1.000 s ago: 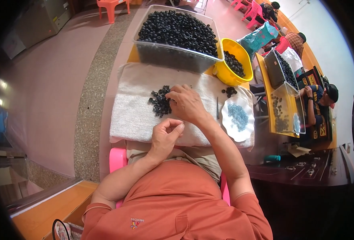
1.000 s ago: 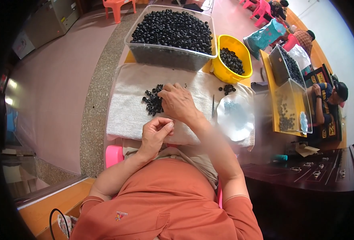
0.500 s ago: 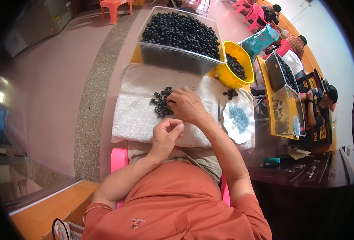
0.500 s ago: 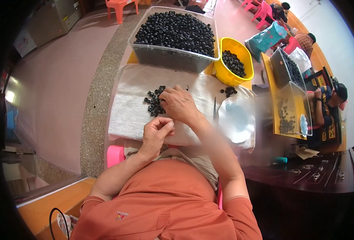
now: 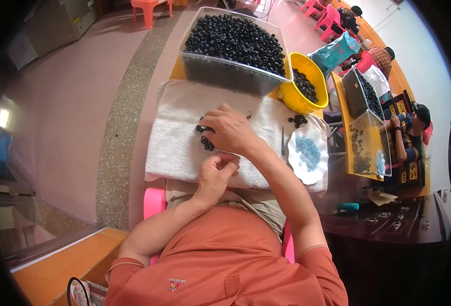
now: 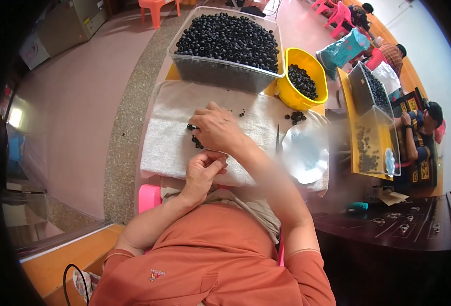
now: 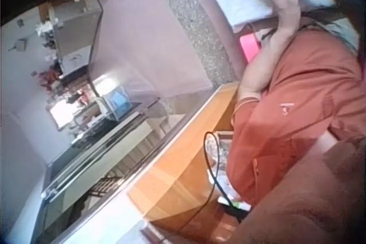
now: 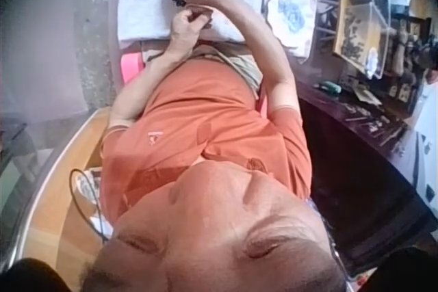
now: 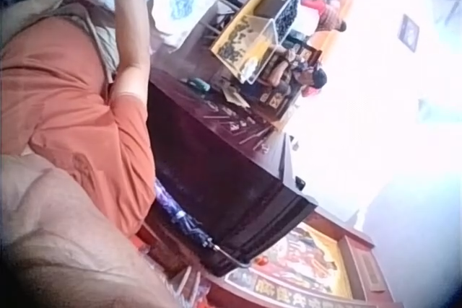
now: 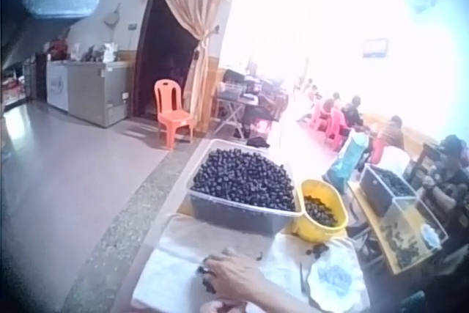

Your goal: Sorting small black and blue objects from a towel into a container and plate.

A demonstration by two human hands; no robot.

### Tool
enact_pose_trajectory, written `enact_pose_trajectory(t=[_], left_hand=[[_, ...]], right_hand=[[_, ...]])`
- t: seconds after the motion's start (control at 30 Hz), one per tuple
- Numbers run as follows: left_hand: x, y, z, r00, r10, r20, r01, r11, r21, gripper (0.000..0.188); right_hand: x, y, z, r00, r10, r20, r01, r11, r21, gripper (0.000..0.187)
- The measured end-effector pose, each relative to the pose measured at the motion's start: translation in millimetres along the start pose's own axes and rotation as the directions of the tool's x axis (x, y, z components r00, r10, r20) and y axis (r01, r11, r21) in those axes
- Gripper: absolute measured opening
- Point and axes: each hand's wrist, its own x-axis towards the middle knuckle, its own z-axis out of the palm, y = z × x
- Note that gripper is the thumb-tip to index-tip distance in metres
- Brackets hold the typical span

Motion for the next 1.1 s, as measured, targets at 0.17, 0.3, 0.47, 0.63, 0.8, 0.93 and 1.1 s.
enact_pose_trajectory(t=[0.17, 0.3, 0.47, 0.63, 0.8, 0.93, 1.1], left_hand=[[0.2, 0.9, -0.4, 1.000, 0.006, 0.017, -0.006, 1.000, -0.014, 0.012], [0.6, 4.5, 0.6, 1.000, -0.026, -0.014, 0.026, 0.999, -0.038, 0.012], [0.4, 7.0, 1.3, 1.000, -0.016, -0.018, 0.015, 0.998, -0.058, 0.013], [-0.1, 3.4, -0.2, 1.000, -0.008, -0.019, 0.007, 0.999, -0.047, 0.012], [1.5, -1.8, -1.5, 1.000, 0.018, -0.024, -0.019, 0.999, -0.049, 0.012], [3.6, 9.2, -1.5, 0.997, -0.010, -0.082, -0.004, 0.986, -0.167, 0.016], [2.1, 14.2, 2.2, 0.999, -0.027, -0.042, 0.014, 0.962, -0.272, 0.021]], right_hand=[[14.6, 4.6, 13.9, 0.992, -0.077, 0.101, 0.085, 0.994, -0.072, 0.024], [15.9, 9.7, 20.6, 0.989, -0.106, 0.102, 0.116, 0.988, -0.098, 0.021], [10.9, 9.0, 18.5, 0.993, -0.078, 0.094, 0.085, 0.994, -0.072, 0.015], [-1.7, 11.4, 16.3, 0.995, -0.078, -0.057, 0.082, 0.994, 0.067, 0.014], [-30.0, 24.6, 3.4, 0.975, 0.027, -0.222, 0.025, 0.973, 0.228, 0.016], [-60.9, 26.7, -1.7, 0.948, 0.135, -0.289, 0.000, 0.906, 0.423, 0.020], [-90.2, 13.2, -5.6, 0.944, 0.251, -0.216, -0.117, 0.863, 0.491, 0.021]])
